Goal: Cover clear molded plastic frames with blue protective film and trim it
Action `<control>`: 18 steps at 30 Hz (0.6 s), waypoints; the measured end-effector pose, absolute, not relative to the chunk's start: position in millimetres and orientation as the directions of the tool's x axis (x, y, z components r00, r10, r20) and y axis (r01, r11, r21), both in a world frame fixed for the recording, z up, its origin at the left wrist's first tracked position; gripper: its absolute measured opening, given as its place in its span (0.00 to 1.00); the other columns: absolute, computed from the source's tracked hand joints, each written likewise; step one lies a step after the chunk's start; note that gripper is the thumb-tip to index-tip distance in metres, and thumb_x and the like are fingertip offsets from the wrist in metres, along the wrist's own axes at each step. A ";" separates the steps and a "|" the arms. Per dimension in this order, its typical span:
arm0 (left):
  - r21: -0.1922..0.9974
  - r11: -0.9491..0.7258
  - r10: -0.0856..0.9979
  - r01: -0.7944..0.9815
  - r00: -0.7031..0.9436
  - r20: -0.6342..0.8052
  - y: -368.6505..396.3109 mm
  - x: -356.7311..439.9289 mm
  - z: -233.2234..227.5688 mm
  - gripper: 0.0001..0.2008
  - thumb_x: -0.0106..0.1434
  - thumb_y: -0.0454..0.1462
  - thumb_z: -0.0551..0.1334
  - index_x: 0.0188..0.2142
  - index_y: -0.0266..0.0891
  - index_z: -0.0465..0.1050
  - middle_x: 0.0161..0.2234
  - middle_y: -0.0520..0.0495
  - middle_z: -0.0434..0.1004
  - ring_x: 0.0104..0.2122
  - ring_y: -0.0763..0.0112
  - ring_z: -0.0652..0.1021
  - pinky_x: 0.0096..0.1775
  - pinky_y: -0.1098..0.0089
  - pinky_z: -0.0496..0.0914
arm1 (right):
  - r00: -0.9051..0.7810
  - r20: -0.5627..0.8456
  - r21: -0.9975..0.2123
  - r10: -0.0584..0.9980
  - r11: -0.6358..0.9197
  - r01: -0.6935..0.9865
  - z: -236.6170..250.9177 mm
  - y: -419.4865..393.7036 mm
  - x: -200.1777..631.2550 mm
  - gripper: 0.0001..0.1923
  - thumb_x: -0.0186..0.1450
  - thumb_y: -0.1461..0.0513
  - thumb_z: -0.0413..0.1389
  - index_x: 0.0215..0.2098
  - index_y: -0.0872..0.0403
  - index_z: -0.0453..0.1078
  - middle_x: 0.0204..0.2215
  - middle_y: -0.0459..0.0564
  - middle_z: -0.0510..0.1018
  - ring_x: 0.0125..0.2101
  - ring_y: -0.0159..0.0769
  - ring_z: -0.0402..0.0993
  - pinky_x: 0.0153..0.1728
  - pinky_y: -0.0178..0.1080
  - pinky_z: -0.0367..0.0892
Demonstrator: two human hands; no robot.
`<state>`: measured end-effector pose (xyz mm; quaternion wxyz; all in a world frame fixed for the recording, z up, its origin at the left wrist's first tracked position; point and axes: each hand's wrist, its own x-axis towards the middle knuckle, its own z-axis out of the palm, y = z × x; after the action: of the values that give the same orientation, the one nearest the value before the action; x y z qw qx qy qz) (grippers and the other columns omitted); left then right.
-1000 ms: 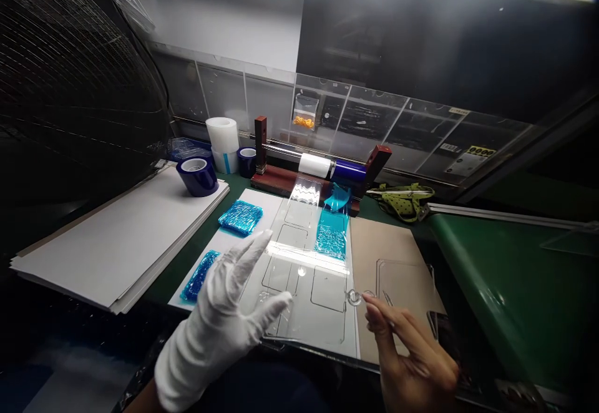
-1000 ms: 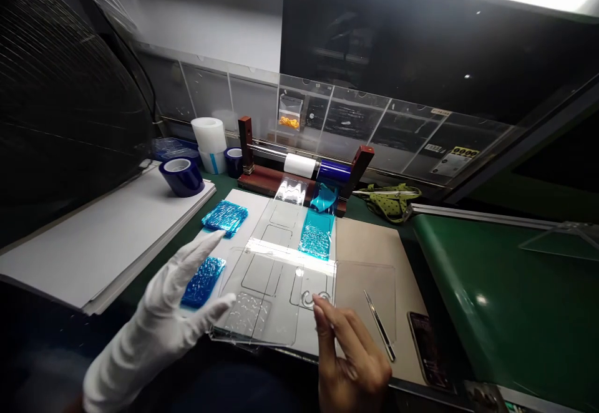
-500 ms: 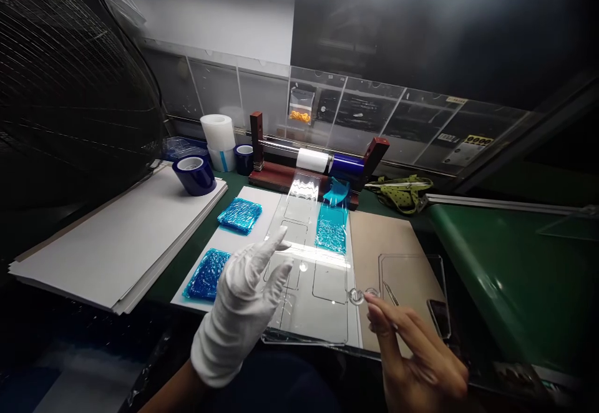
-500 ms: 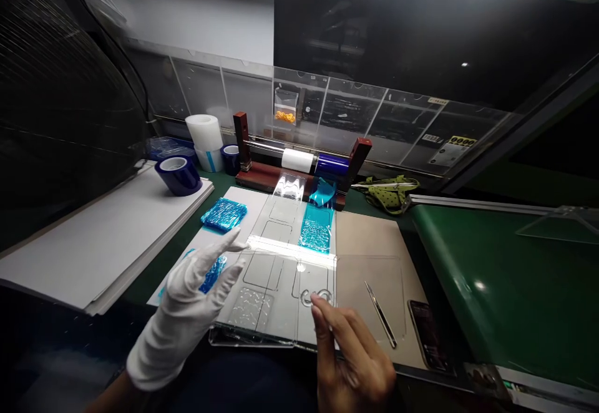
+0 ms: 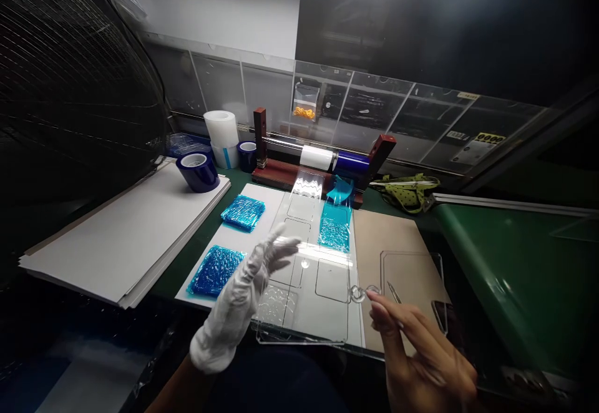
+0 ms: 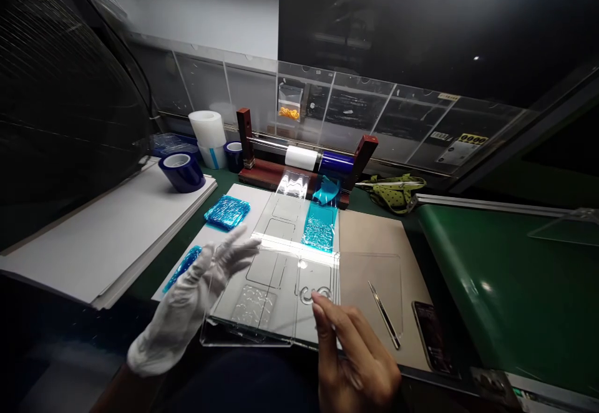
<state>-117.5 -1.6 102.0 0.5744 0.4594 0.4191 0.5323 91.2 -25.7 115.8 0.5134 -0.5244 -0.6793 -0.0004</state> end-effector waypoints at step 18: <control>0.977 -0.038 0.998 0.211 0.059 0.026 -22.4 -101.9 90.8 0.29 0.69 0.47 0.35 0.49 0.44 0.73 0.25 0.49 0.80 0.42 0.62 0.79 0.55 0.52 0.66 | 0.071 0.716 -0.514 0.695 0.455 0.727 112.0 -21.2 101.9 0.10 0.62 0.67 0.58 0.40 0.49 0.76 0.28 0.43 0.79 0.28 0.30 0.76 0.30 0.32 0.69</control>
<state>-101.9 -22.4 90.8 0.4495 0.5722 0.5283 0.4374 101.9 -21.2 112.0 0.5131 -0.5218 -0.6813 -0.0160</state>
